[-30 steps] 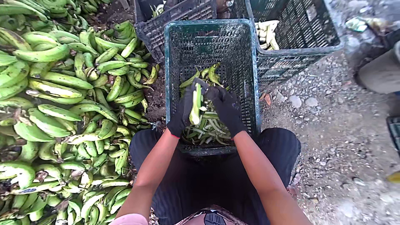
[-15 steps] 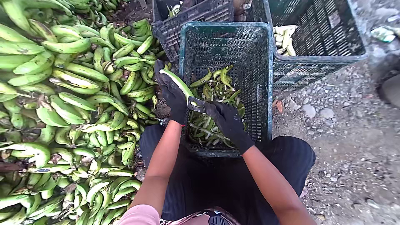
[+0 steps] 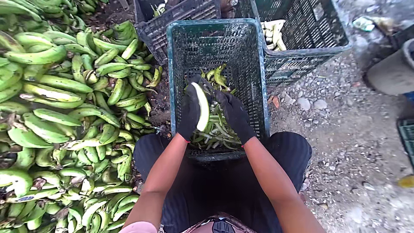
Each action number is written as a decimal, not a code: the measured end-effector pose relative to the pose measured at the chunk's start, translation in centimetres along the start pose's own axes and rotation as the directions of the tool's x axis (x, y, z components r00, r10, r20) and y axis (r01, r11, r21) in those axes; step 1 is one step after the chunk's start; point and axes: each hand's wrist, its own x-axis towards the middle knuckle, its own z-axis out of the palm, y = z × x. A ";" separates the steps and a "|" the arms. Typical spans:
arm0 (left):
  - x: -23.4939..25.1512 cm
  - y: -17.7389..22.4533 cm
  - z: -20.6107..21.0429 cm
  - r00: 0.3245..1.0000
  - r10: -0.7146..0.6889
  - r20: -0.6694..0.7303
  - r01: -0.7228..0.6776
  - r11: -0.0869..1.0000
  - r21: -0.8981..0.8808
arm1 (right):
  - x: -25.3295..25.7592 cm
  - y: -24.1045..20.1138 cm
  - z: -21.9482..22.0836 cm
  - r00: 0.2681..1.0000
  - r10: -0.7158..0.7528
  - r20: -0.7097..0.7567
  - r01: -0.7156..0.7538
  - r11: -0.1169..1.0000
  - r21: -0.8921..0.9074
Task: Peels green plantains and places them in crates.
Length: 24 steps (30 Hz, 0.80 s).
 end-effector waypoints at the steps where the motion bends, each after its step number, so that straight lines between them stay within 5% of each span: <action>1: 0.6 -0.3 -0.2 0.985 0.077 -0.152 -0.086 0.994 -0.059 | -0.4 -0.2 0.4 1.000 -0.020 0.009 0.021 0.999 -0.035; 4: 2.7 -0.4 -1.4 0.738 0.017 -0.675 -0.085 0.994 -0.068 | -2.7 -0.6 2.2 0.984 -0.176 0.011 0.175 0.966 -0.190; 5: 3.1 -0.8 -2.2 0.653 0.028 -0.757 -0.066 0.998 -0.021 | -3.4 -1.0 2.8 0.974 -0.225 0.003 0.219 0.948 -0.232; 7: 3.0 -0.9 -3.1 0.612 0.037 -0.790 -0.061 0.998 0.000 | -3.8 -1.5 3.3 0.966 -0.260 0.000 0.251 0.932 -0.263; 9: 3.0 0.4 -2.6 0.724 -0.107 -0.682 -0.109 0.958 -0.267 | -3.3 -1.7 2.8 0.967 -0.254 0.000 0.245 0.937 -0.250; 11: 3.2 0.4 -2.2 0.931 -0.130 -0.341 -0.057 0.871 -0.489 | -1.8 -1.6 2.2 0.971 -0.233 -0.063 0.212 0.948 -0.236; 12: 3.2 0.4 -1.8 0.972 -0.134 -0.191 0.013 0.847 -0.531 | -1.3 -1.4 1.8 0.973 -0.213 -0.088 0.187 0.953 -0.239; 14: 2.8 0.8 -1.1 0.976 -0.213 -0.036 0.167 0.849 -0.502 | -1.2 -1.1 0.8 0.973 -0.185 -0.135 0.140 0.947 -0.291; 17: 2.7 0.5 -1.4 0.958 -0.284 0.021 0.279 0.919 -0.277 | -1.5 -0.9 0.3 0.968 -0.187 -0.166 0.095 0.888 -0.450; 20: 2.6 -0.1 -2.1 0.962 -0.247 0.117 0.266 0.945 -0.192 | -1.5 -0.7 0.8 0.935 -0.283 -0.214 0.152 0.864 -0.480; 24: 1.0 1.3 -2.2 0.889 -0.266 0.373 0.175 0.950 0.260 | -0.4 -1.5 -0.7 0.996 -0.069 -0.055 0.053 0.967 -0.248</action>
